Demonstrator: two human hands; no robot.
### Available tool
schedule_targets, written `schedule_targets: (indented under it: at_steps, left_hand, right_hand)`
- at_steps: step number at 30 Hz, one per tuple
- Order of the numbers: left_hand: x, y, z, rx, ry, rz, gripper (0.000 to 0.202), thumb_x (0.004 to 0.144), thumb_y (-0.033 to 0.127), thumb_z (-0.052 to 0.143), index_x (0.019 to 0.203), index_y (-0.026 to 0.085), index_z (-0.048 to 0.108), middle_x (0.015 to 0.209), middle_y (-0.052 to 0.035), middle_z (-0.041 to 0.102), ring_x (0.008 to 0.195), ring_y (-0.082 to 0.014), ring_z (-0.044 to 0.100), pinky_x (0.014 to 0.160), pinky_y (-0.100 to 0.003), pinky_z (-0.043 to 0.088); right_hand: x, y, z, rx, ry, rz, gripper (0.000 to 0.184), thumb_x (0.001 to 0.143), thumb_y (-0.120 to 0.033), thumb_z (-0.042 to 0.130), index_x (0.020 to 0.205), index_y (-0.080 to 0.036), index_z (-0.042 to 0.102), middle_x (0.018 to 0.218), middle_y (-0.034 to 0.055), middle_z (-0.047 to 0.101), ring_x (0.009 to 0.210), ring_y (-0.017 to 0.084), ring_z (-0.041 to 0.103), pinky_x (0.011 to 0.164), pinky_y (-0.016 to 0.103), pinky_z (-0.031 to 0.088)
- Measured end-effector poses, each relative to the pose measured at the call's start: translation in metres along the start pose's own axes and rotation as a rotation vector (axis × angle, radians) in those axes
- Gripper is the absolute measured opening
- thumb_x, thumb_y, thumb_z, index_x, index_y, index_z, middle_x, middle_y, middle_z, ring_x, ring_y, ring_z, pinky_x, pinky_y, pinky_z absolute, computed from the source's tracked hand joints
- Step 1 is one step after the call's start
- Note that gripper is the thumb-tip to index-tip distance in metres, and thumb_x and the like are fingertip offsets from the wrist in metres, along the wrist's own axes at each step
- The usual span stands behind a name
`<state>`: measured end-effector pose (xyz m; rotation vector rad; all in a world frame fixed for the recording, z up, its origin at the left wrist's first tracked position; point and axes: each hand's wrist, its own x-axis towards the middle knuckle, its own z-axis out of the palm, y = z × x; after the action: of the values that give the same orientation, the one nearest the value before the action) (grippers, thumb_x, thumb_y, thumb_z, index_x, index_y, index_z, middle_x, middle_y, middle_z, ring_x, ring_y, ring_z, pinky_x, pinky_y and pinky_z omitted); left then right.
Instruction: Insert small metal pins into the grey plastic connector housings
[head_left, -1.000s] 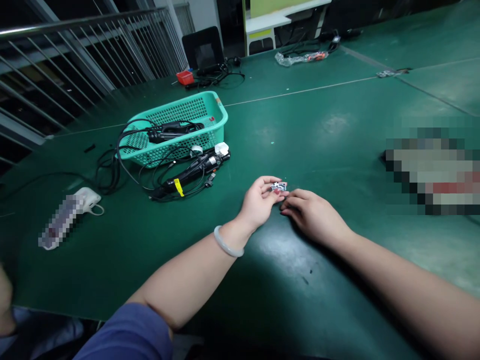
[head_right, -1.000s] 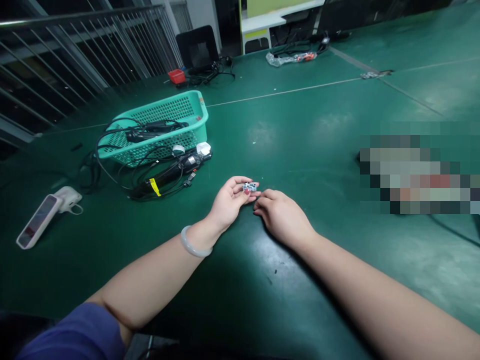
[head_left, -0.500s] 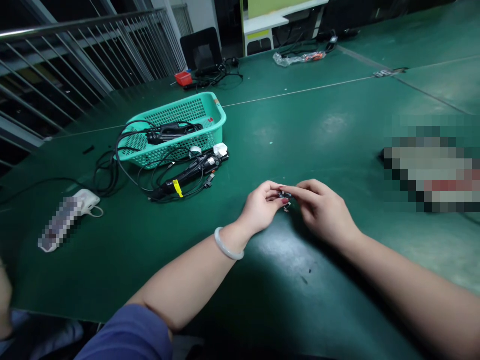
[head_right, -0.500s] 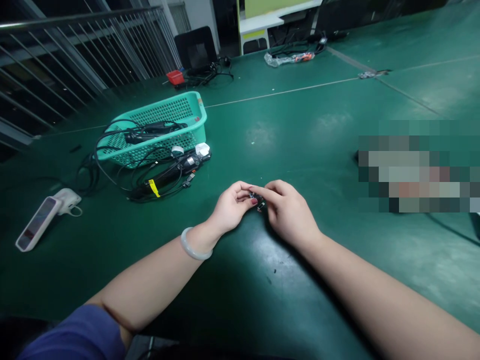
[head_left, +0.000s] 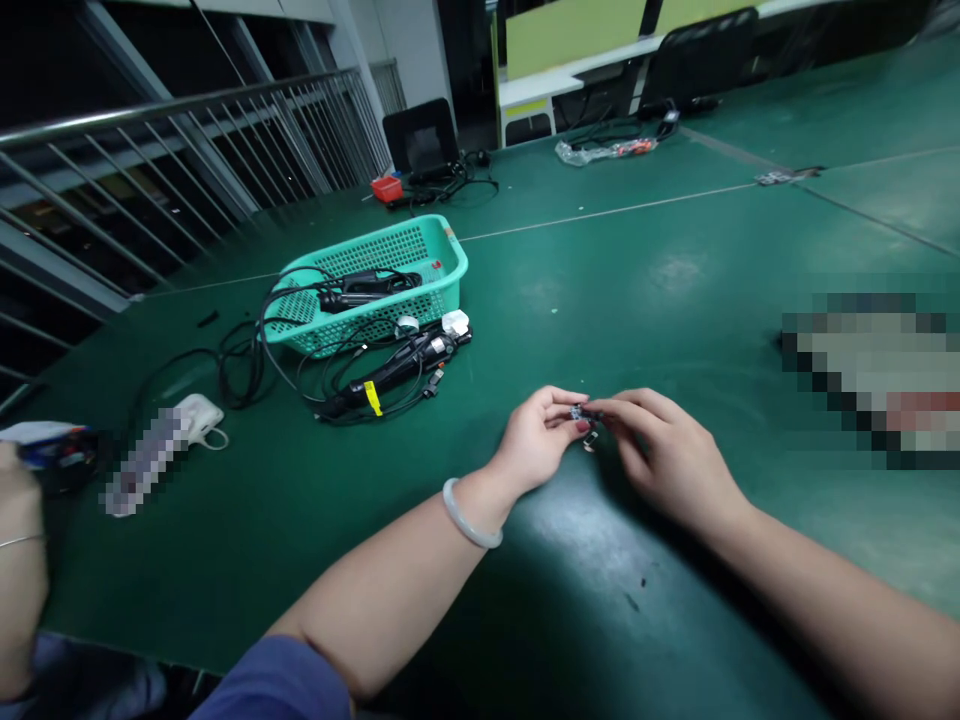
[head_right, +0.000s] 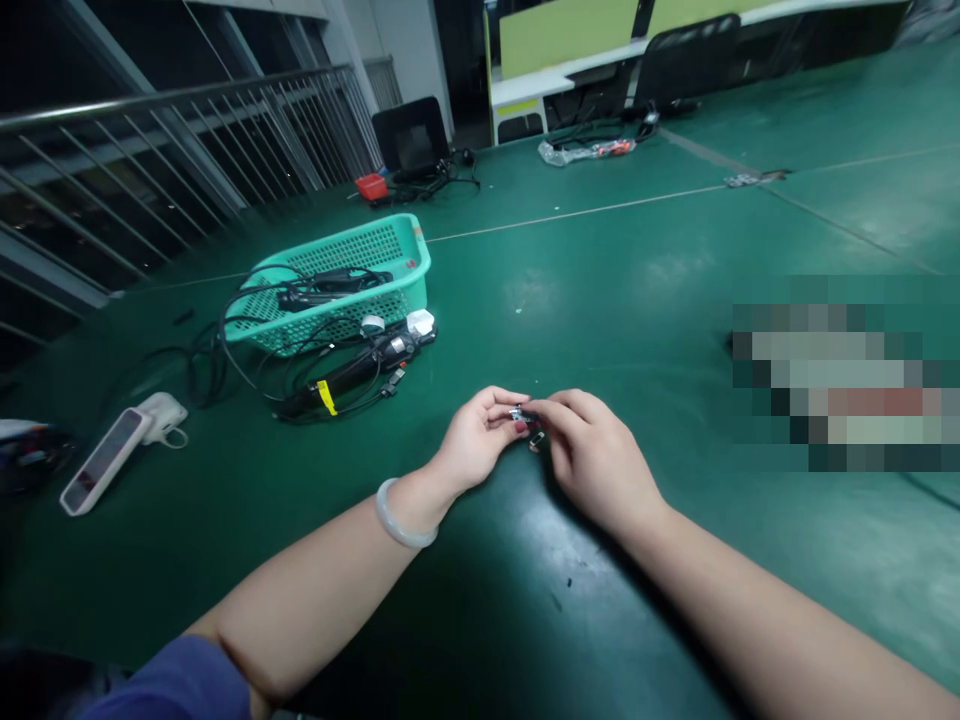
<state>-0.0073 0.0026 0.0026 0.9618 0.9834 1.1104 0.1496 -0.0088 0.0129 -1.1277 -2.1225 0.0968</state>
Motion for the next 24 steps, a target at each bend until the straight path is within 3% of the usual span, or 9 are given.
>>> schedule_targets:
  at_steps: [7, 16, 24]
  left_hand:
    - [0.0008, -0.0032, -0.0021, 0.039, -0.047, 0.020, 0.030, 0.065, 0.017, 0.076, 0.089, 0.015, 0.058, 0.080, -0.0015, 0.068, 0.075, -0.0108, 0.063, 0.081, -0.032, 0.048]
    - [-0.0007, 0.0005, -0.0005, 0.069, -0.044, 0.010, 0.025, 0.068, 0.011, 0.072, 0.088, 0.015, 0.058, 0.082, -0.0019, 0.068, 0.077, -0.0114, 0.063, 0.085, -0.034, 0.048]
    - [-0.0019, 0.0016, 0.0018, 0.110, -0.054, -0.007, 0.022, 0.069, 0.005, 0.067, 0.086, 0.014, 0.057, 0.079, -0.0009, 0.067, 0.072, -0.0098, 0.062, 0.079, -0.032, 0.049]
  right_hand:
    - [0.0027, -0.0006, -0.0010, 0.045, 0.007, 0.053, 0.020, 0.086, -0.015, 0.047, 0.093, -0.020, 0.065, 0.092, 0.0064, 0.066, 0.081, 0.018, 0.064, 0.073, 0.031, 0.053]
    - [0.0043, -0.0030, -0.0024, 0.085, -0.016, 0.085, 0.020, 0.087, -0.015, 0.046, 0.092, -0.022, 0.064, 0.091, 0.0066, 0.065, 0.081, 0.019, 0.064, 0.072, 0.033, 0.053]
    - [0.0030, -0.0007, -0.0012, 0.068, -0.054, 0.085, 0.024, 0.087, -0.014, 0.043, 0.098, -0.021, 0.063, 0.093, 0.0070, 0.064, 0.082, 0.019, 0.062, 0.073, 0.032, 0.052]
